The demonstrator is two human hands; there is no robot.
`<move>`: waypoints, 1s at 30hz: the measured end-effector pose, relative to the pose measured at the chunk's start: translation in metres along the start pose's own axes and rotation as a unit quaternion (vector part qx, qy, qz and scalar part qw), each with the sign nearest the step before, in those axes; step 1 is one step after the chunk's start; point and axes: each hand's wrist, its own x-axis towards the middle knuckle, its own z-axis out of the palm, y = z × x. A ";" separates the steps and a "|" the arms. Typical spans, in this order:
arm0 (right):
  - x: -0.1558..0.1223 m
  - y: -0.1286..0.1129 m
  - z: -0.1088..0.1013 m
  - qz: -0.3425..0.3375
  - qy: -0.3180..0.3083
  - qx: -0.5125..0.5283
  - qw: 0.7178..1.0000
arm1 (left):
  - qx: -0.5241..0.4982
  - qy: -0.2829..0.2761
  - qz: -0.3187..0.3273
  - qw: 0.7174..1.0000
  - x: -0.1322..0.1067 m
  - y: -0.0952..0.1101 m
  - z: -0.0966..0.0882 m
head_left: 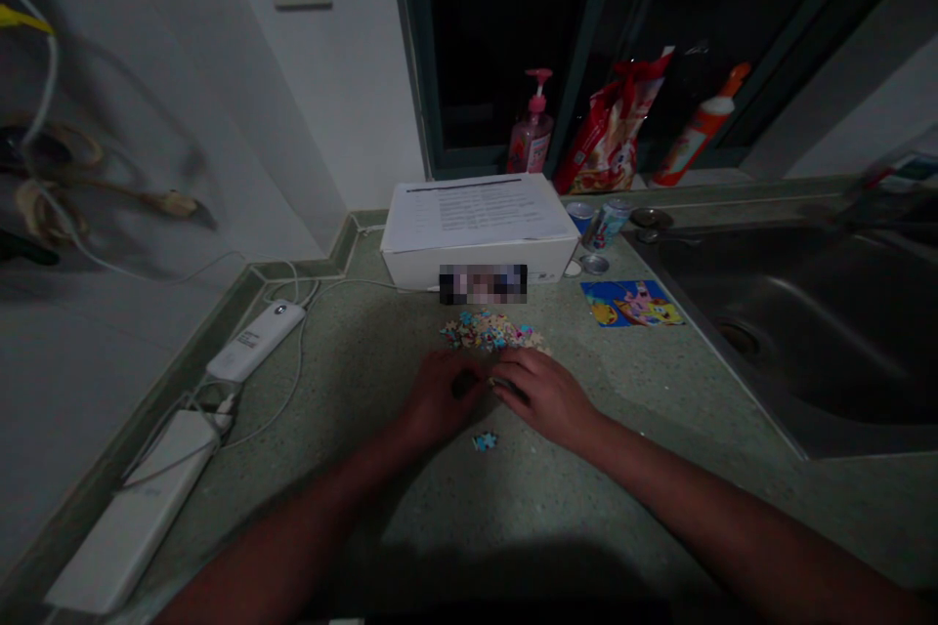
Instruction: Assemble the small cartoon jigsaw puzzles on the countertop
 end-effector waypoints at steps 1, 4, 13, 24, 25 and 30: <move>0.000 0.000 0.000 -0.006 0.000 -0.002 1.000 | -0.014 0.004 -0.015 1.000 0.000 0.001 0.000; 0.000 -0.001 -0.001 -0.019 0.012 0.000 1.000 | -0.047 0.008 -0.054 0.997 0.000 0.003 0.002; 0.000 -0.001 -0.006 -0.039 0.039 -0.021 0.998 | -0.137 -0.004 -0.110 0.984 0.001 0.004 0.000; 0.001 0.002 -0.010 -0.014 0.074 0.000 0.997 | -0.126 0.017 -0.121 0.984 0.000 0.001 0.001; 0.001 0.003 -0.012 -0.009 0.083 0.001 0.997 | -0.122 0.019 -0.123 0.985 -0.001 0.000 0.001; 0.001 0.011 -0.021 0.020 0.130 0.004 0.991 | -0.125 0.019 -0.135 0.983 -0.001 -0.004 0.002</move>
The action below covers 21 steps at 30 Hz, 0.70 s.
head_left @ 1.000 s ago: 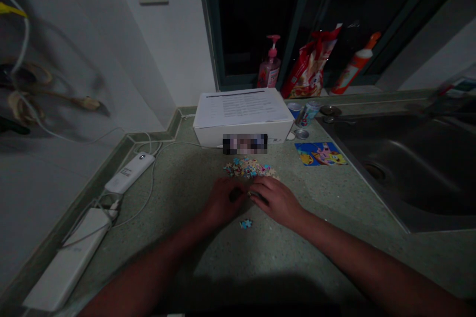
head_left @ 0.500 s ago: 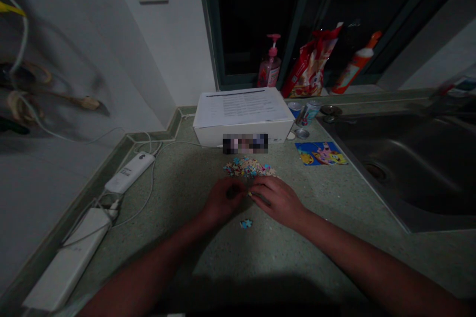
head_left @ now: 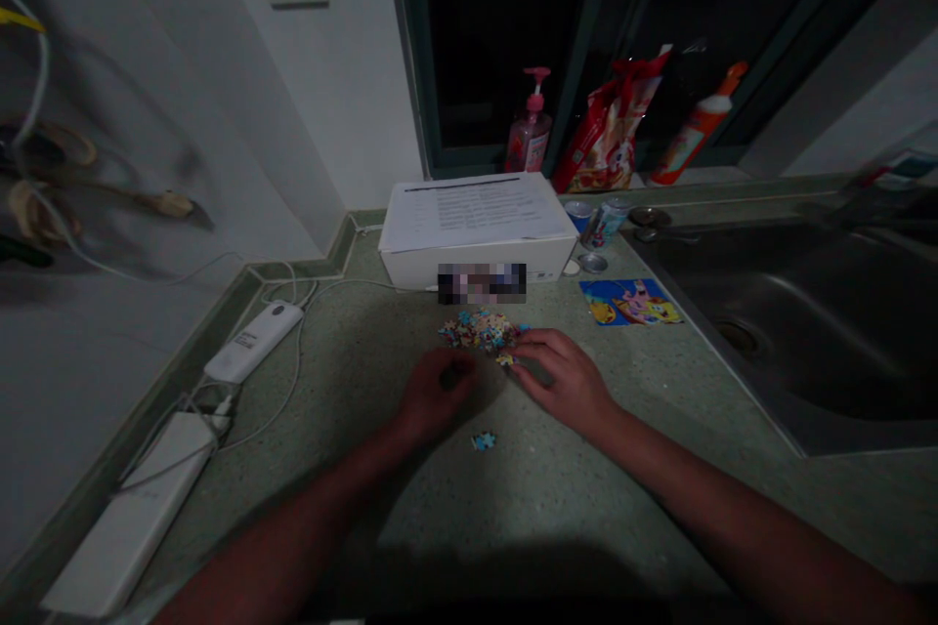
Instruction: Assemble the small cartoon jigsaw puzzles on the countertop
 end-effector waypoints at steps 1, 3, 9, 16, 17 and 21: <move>0.001 0.002 -0.002 0.003 0.010 -0.001 1.000 | -0.002 0.000 -0.002 1.000 0.000 0.000 0.000; 0.003 0.008 -0.007 0.010 0.026 -0.009 1.000 | -0.004 0.001 -0.008 1.000 0.000 0.000 -0.001; 0.010 0.046 -0.029 0.097 0.050 -0.080 0.991 | -0.011 -0.004 -0.020 1.000 -0.001 0.001 -0.001; 0.007 0.076 -0.041 0.186 -0.037 -0.176 0.966 | -0.010 0.001 -0.009 1.000 -0.002 -0.004 0.002; 0.006 0.076 -0.040 0.192 -0.054 -0.184 0.962 | -0.008 0.002 -0.009 1.000 -0.002 -0.004 0.002; 0.005 0.074 -0.038 0.205 -0.103 -0.195 0.954 | -0.007 -0.006 -0.011 1.000 -0.002 -0.002 0.000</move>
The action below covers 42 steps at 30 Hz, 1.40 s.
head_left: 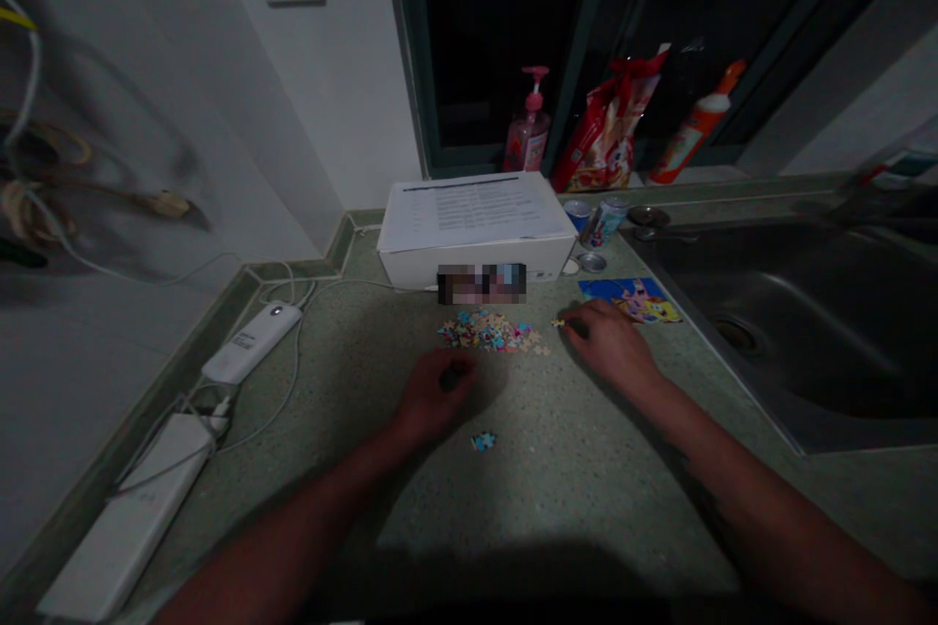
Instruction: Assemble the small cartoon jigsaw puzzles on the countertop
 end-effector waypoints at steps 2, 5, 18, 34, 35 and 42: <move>0.000 -0.001 0.000 0.005 -0.014 -0.005 1.000 | -0.002 -0.004 0.001 1.000 0.000 0.002 -0.001; 0.000 -0.003 -0.003 0.014 -0.026 -0.017 0.999 | 0.000 -0.005 -0.001 1.000 0.000 0.004 -0.002; -0.013 -0.032 -0.011 -0.052 -0.114 0.061 0.990 | 0.000 0.002 -0.003 1.000 0.000 0.003 -0.002; -0.015 -0.031 -0.007 -0.045 -0.090 0.056 0.993 | -0.009 0.001 0.008 1.000 -0.001 0.001 -0.002; -0.014 -0.031 -0.008 -0.046 -0.092 0.055 0.993 | -0.010 0.003 0.006 1.000 -0.001 0.001 -0.001; -0.014 -0.035 -0.011 -0.082 -0.107 -0.004 0.991 | -0.004 0.002 -0.014 1.000 0.000 0.005 -0.002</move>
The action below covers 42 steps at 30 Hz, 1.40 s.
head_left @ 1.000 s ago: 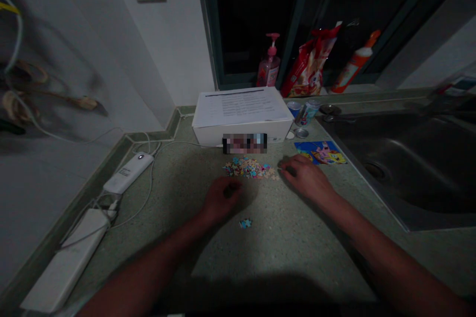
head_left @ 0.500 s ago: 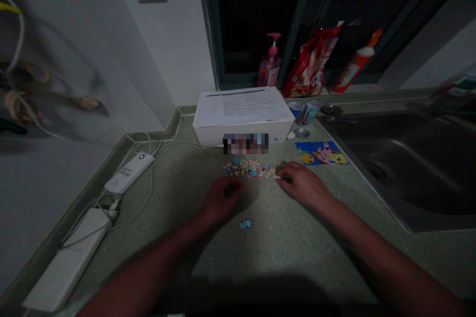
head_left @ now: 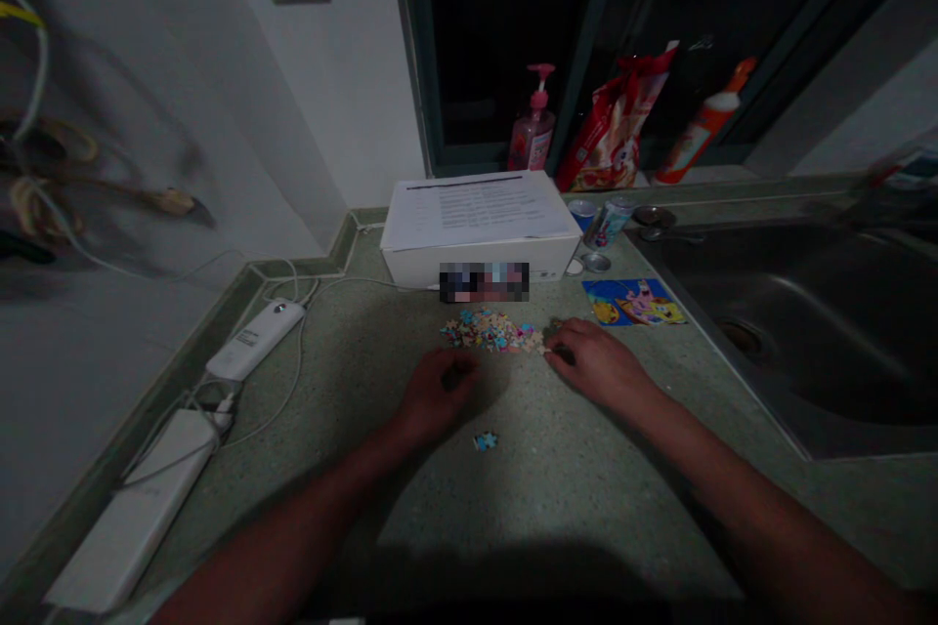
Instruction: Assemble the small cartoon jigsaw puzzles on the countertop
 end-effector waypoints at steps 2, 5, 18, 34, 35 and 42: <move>0.000 -0.002 -0.001 -0.015 -0.002 -0.023 1.000 | -0.004 0.000 0.003 1.000 0.000 0.001 -0.001; 0.001 -0.005 -0.004 -0.033 0.000 -0.054 0.998 | -0.001 0.000 0.005 1.000 0.000 0.002 -0.002; -0.010 -0.040 0.015 -0.086 0.046 0.192 0.977 | 0.019 -0.018 0.108 0.994 -0.004 0.008 -0.003; -0.015 -0.072 0.027 -0.116 0.040 0.218 0.968 | 0.040 -0.071 0.148 0.986 -0.007 0.006 0.000; -0.015 -0.072 0.027 -0.116 0.040 0.220 0.968 | 0.037 -0.069 0.146 0.986 -0.007 0.006 0.000; -0.016 -0.071 0.024 -0.146 0.081 0.190 0.967 | -0.026 -0.030 0.061 0.997 -0.004 0.007 0.000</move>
